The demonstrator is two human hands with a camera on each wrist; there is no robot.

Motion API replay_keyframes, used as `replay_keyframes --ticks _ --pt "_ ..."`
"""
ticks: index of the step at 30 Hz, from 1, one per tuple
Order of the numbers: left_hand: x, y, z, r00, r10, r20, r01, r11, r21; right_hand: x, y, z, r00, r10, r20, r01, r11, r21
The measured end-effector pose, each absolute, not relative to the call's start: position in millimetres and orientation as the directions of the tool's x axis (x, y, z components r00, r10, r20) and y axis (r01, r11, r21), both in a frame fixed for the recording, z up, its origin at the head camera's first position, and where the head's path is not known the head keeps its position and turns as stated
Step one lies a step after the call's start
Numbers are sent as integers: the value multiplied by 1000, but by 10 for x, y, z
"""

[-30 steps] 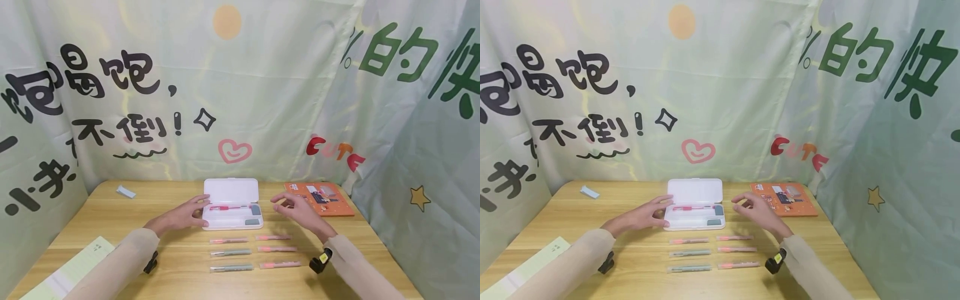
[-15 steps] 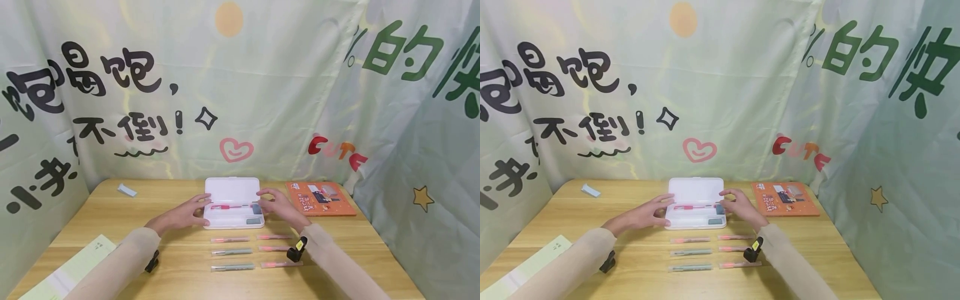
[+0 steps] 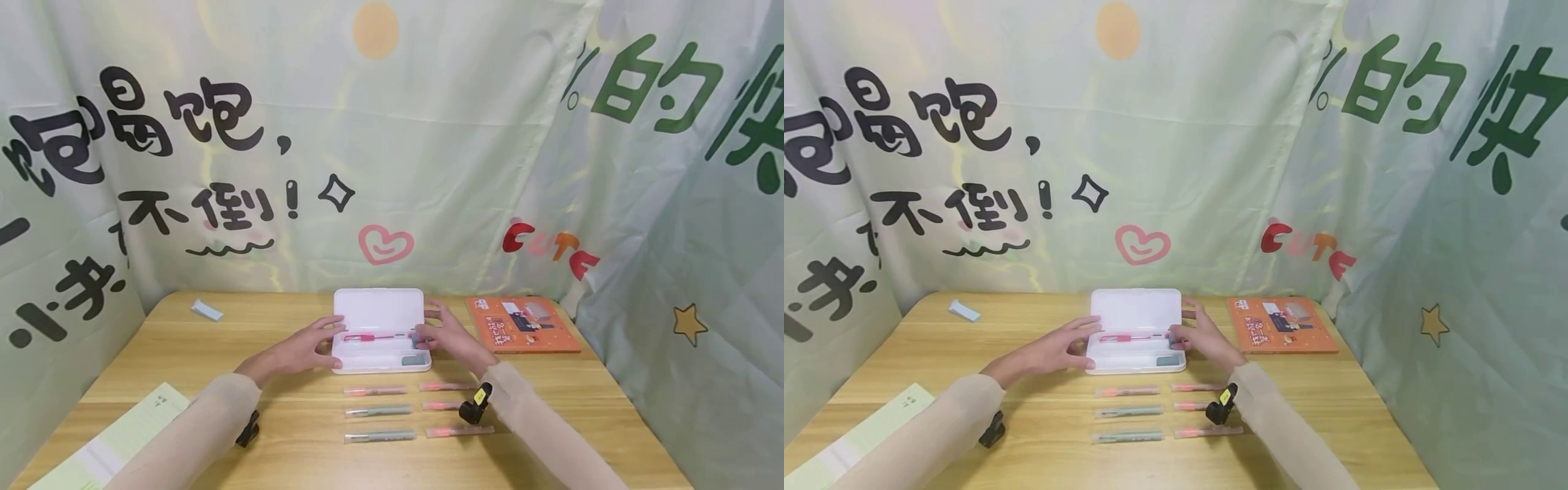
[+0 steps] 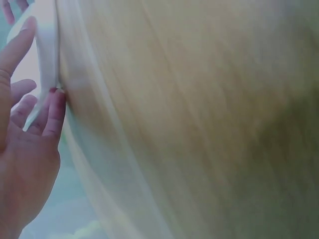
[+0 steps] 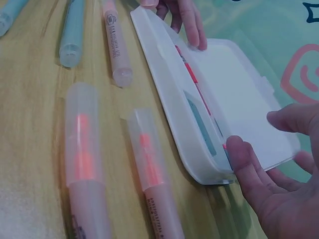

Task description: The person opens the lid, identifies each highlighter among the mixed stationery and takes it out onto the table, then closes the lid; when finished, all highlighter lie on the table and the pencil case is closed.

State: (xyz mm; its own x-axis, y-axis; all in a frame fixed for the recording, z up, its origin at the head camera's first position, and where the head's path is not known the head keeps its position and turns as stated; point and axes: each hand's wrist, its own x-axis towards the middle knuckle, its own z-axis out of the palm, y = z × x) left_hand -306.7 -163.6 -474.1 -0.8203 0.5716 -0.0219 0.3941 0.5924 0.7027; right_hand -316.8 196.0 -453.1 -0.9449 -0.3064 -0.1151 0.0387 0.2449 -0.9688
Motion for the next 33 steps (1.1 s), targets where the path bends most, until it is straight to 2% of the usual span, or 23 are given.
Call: replay_keyframes --ticks 4,7,11,14,20,25,29,33 --pt "-3036 -1634 -4732 -838 546 9 409 616 674 -3160 1944 -4543 -955 -267 -129 66 232 -970" --pt "-3005 -1628 -4727 -881 471 54 374 622 688 -3152 1937 -4542 -959 -249 -139 76 249 -966" --pt "-2955 -1603 -4698 -951 303 52 216 538 815 -3154 1927 -4531 -957 -254 -139 79 233 -969" --pt "-2932 -1568 -4666 -970 243 0 101 406 908 -3156 1927 -4535 -957 -258 -131 74 220 -973" --pt "-2930 -1487 -4666 -956 289 -54 11 218 976 -3143 1920 -4554 -963 -218 -156 118 177 -977" --pt "-2934 -1438 -4683 -953 296 -65 -13 175 984 -3142 1910 -4554 -963 -208 -174 157 94 -983" --pt "-2913 -1435 -4676 -956 283 -80 -17 219 976 -3100 1969 -4541 -955 -229 -190 150 182 -972" --pt "-2883 -1479 -4685 -957 285 -51 35 288 957 -3020 2097 -4517 -940 -304 -154 43 343 -938"
